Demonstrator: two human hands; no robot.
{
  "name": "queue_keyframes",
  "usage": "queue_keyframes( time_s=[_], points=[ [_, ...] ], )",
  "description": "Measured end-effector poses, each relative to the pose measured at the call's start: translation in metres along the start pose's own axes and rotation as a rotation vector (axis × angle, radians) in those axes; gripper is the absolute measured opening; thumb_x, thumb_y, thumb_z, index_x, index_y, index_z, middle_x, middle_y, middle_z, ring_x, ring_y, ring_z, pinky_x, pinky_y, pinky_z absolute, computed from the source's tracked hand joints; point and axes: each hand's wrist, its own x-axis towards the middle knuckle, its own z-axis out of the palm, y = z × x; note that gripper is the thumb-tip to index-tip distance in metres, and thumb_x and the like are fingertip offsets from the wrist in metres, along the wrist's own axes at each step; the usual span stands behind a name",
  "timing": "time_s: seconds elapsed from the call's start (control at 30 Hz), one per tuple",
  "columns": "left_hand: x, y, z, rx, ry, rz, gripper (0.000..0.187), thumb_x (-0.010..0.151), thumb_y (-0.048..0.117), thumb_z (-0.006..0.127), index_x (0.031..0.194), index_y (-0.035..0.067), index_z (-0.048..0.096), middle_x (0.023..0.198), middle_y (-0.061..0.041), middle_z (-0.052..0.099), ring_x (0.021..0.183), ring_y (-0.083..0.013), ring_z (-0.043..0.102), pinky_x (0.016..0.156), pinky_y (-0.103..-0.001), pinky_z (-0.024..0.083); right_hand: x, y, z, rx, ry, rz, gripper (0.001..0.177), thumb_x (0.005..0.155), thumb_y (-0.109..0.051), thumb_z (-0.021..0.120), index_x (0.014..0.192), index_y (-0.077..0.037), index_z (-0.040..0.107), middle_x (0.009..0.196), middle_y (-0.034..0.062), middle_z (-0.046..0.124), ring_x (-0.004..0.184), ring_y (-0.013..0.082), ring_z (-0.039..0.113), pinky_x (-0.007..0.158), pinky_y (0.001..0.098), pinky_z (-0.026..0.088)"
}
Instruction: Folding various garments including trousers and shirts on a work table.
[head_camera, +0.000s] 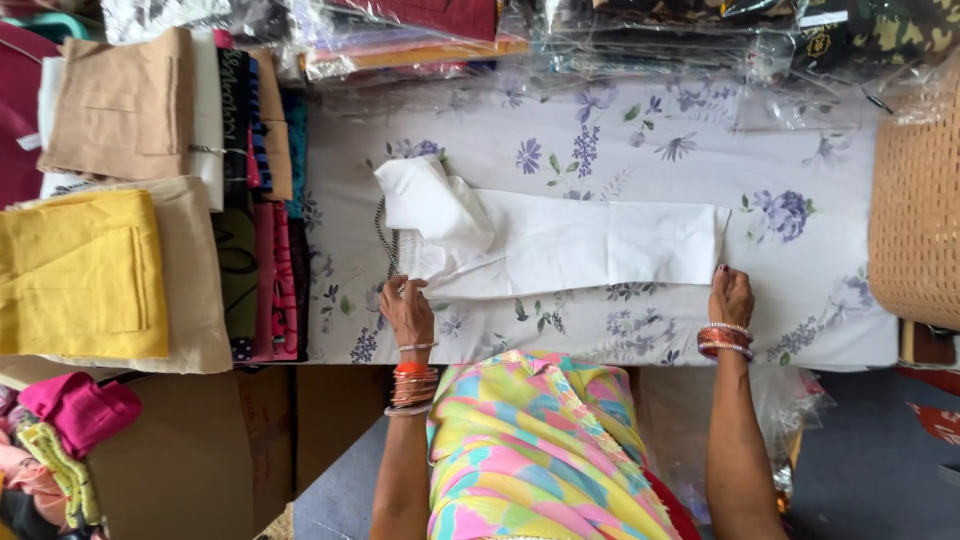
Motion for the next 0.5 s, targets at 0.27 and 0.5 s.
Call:
queue_keyframes(
  time_s=[0.27,0.5],
  points=[
    [-0.004,-0.014,-0.028,-0.038,-0.187,0.481,0.033,0.077,0.018,0.08,0.109,0.02,0.072,0.117,-0.005,0.062,0.109,-0.0306,0.055,0.092,-0.048,0.04,-0.005,-0.05,-0.021,0.057,-0.105,0.04,0.042,0.085,-0.033,0.083,0.113,-0.008,0.066,0.099,0.012,0.07,0.085,0.0235,0.068,0.074,0.0355,0.055],
    [0.016,-0.009,-0.034,0.09,-0.186,0.604,0.018,0.085,0.012,0.073,0.103,0.014,0.069,0.11,-0.002,0.067,0.106,-0.0269,0.059,0.097,-0.045,0.042,-0.007,-0.054,-0.003,-0.116,0.0,-0.056,0.042,0.078,-0.03,0.089,0.107,-0.009,0.066,0.103,0.0104,0.065,0.1,0.0297,0.061,0.09,0.0443,0.05]
  ],
)
